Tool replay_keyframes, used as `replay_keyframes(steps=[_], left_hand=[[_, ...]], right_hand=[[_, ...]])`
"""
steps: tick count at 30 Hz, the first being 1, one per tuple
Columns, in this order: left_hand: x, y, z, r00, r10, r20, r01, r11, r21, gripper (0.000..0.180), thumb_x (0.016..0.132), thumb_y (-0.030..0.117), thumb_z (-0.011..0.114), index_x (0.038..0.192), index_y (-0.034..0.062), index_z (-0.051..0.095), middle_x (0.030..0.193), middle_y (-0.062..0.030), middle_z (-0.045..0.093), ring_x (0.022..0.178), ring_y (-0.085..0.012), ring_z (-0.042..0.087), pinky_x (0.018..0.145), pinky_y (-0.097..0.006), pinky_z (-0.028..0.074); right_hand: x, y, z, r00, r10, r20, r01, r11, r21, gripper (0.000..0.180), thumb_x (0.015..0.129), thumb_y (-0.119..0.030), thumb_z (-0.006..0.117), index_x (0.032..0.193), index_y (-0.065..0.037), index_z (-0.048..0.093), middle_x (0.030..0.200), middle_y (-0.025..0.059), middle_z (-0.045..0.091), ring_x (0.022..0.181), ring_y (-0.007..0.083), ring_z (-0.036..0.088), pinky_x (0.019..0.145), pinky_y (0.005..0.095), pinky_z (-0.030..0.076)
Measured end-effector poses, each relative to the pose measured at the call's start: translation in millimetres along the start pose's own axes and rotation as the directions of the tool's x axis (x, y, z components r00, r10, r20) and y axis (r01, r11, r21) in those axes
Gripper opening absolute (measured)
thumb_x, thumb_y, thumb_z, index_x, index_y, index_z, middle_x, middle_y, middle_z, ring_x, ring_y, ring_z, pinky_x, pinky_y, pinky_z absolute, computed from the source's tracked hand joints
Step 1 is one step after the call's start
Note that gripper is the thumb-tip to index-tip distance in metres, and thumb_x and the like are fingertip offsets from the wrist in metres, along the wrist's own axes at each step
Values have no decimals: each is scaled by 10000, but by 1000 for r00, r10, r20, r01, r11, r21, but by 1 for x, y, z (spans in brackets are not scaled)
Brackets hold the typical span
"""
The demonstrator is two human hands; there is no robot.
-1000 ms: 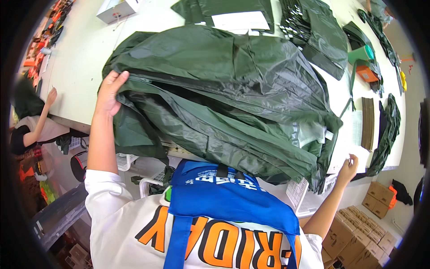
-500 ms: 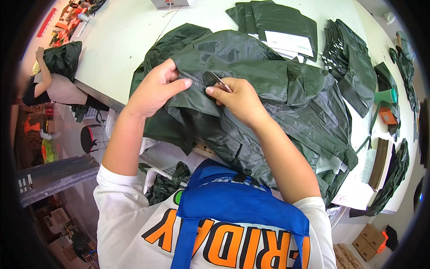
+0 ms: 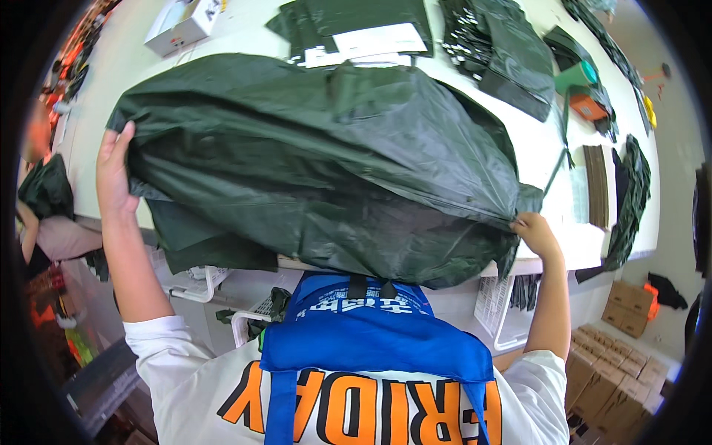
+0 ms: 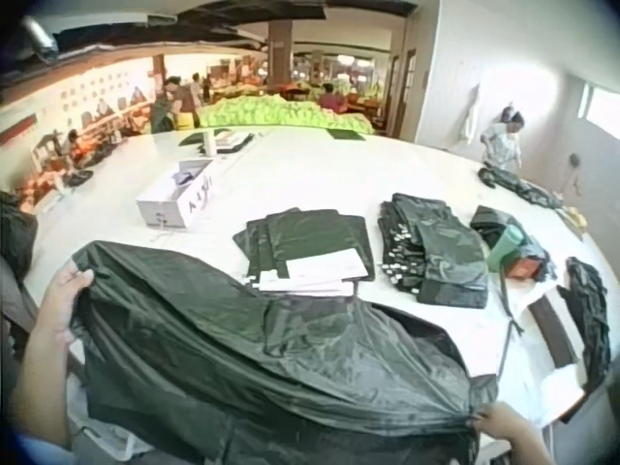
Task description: The person trims excess fabric and threads from the seams of a green jacket using small scissors. They repeatedly unfold, inspect, and cut along the edges, then refold the jacket on the table.
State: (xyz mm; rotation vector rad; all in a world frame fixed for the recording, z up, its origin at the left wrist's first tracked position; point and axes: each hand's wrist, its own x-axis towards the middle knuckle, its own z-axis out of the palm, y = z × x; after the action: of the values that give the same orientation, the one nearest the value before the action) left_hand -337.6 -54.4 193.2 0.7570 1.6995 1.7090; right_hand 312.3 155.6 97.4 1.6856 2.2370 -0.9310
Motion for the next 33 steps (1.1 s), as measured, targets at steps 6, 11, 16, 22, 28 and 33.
replay_keyframes(steps=[6, 11, 16, 22, 28, 33], left_hand=[[22, -73, -22, 997, -48, -64, 66, 946, 319, 395, 916, 185, 579, 1280, 52, 505, 1226, -48, 579, 1104, -153, 530, 950, -316, 409], [15, -90, -18, 981, 140, -136, 161, -185, 969, 246, 853, 226, 637, 979, 28, 561, 995, -166, 620, 953, -313, 577, 818, -381, 457], [-62, -63, 220, 908, -117, 402, -206, 709, 674, 262, 826, 225, 641, 1050, 88, 648, 995, -137, 654, 974, -265, 607, 850, -349, 471], [-126, -212, 346, 587, -171, 791, -568, 610, 553, 319, 835, 259, 645, 1122, 120, 627, 1089, -105, 631, 1065, -274, 553, 921, -413, 405], [-120, -225, 358, 644, -329, 690, -402, 623, 672, 120, 795, 264, 681, 799, 145, 671, 848, -6, 668, 924, -228, 571, 820, -418, 352], [-110, -221, 367, 583, -430, 689, -402, 584, 705, 133, 766, 267, 709, 768, 146, 655, 770, 12, 671, 864, -210, 590, 807, -397, 348]], right_hand=[[-11, 23, 20, 1000, -18, -9, 18, 1000, 21, 255, 830, -209, 627, 761, 33, 586, 624, 149, 555, 560, 229, 491, 567, 371, 414], [-7, -14, 38, 929, -58, -365, 164, 950, 267, 183, 793, -144, 680, 874, 8, 620, 712, 142, 590, 665, 264, 570, 644, 367, 449], [15, 8, 57, 977, -71, -199, 68, 997, -20, 198, 763, -120, 703, 899, 3, 627, 849, 166, 638, 810, 338, 614, 727, 352, 474], [41, 34, 67, 979, -58, -196, 109, 960, 259, 180, 761, -98, 693, 890, 6, 622, 833, 171, 630, 795, 342, 608, 726, 365, 473], [51, 37, 66, 982, -152, -113, 164, 980, 108, 169, 750, -70, 687, 898, -6, 634, 889, 183, 627, 838, 344, 605, 746, 383, 476], [61, 36, 60, 996, -65, -61, 71, 993, 91, 206, 719, -87, 720, 891, -7, 641, 895, 173, 628, 844, 337, 608, 741, 386, 476]])
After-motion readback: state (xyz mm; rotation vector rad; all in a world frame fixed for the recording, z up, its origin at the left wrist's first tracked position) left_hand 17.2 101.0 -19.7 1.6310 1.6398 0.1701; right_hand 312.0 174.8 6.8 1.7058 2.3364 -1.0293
